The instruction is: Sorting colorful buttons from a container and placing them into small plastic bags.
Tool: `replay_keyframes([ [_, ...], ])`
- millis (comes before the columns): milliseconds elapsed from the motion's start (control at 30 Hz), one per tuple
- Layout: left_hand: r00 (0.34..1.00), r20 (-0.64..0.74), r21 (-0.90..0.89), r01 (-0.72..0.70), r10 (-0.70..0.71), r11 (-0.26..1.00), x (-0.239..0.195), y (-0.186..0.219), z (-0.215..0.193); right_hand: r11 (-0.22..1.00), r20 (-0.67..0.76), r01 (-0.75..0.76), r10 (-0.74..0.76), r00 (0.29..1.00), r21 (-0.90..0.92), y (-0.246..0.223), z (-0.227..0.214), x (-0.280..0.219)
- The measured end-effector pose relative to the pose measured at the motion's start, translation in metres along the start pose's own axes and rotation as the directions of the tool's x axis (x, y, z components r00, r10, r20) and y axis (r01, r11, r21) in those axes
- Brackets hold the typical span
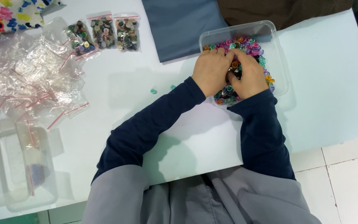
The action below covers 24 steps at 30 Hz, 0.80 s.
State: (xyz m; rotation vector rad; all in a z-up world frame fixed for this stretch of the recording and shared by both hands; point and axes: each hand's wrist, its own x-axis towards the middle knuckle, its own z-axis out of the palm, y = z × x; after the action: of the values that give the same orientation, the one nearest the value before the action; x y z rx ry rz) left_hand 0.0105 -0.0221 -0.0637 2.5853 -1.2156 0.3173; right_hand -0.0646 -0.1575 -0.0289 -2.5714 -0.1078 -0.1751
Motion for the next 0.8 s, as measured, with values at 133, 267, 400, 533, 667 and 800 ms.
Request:
replay_keyframes([
  [133,0.997,-0.07,-0.114,0.034,-0.042,0.993,-0.001,-0.003,-0.012,0.999,-0.049,0.016,-0.018,0.999,-0.034,0.023,0.01,0.001],
  [267,0.988,-0.14,-0.244,0.029,-0.065,0.969,-0.004,-0.005,-0.027,1.0,0.004,-0.017,0.017,1.0,0.011,0.009,0.003,0.002],
  [400,0.984,-0.121,-0.407,0.07,-0.13,0.911,-0.005,-0.005,-0.034,0.987,0.026,-0.103,0.101,0.995,0.126,-0.016,-0.009,0.004],
  [533,0.977,-0.175,-0.482,0.019,-0.118,0.876,-0.009,-0.003,-0.046,0.874,0.112,-0.369,0.352,0.929,0.315,-0.029,-0.02,0.005],
  [667,0.967,-0.234,-0.493,-0.029,-0.101,0.87,-0.01,-0.002,-0.047,0.702,0.095,-0.296,0.31,0.946,0.647,-0.016,-0.018,0.007],
  [800,0.968,-0.232,-0.482,-0.029,-0.095,0.876,-0.012,-0.002,-0.049,0.492,0.109,-0.284,0.354,0.929,0.823,-0.016,-0.017,0.009],
])
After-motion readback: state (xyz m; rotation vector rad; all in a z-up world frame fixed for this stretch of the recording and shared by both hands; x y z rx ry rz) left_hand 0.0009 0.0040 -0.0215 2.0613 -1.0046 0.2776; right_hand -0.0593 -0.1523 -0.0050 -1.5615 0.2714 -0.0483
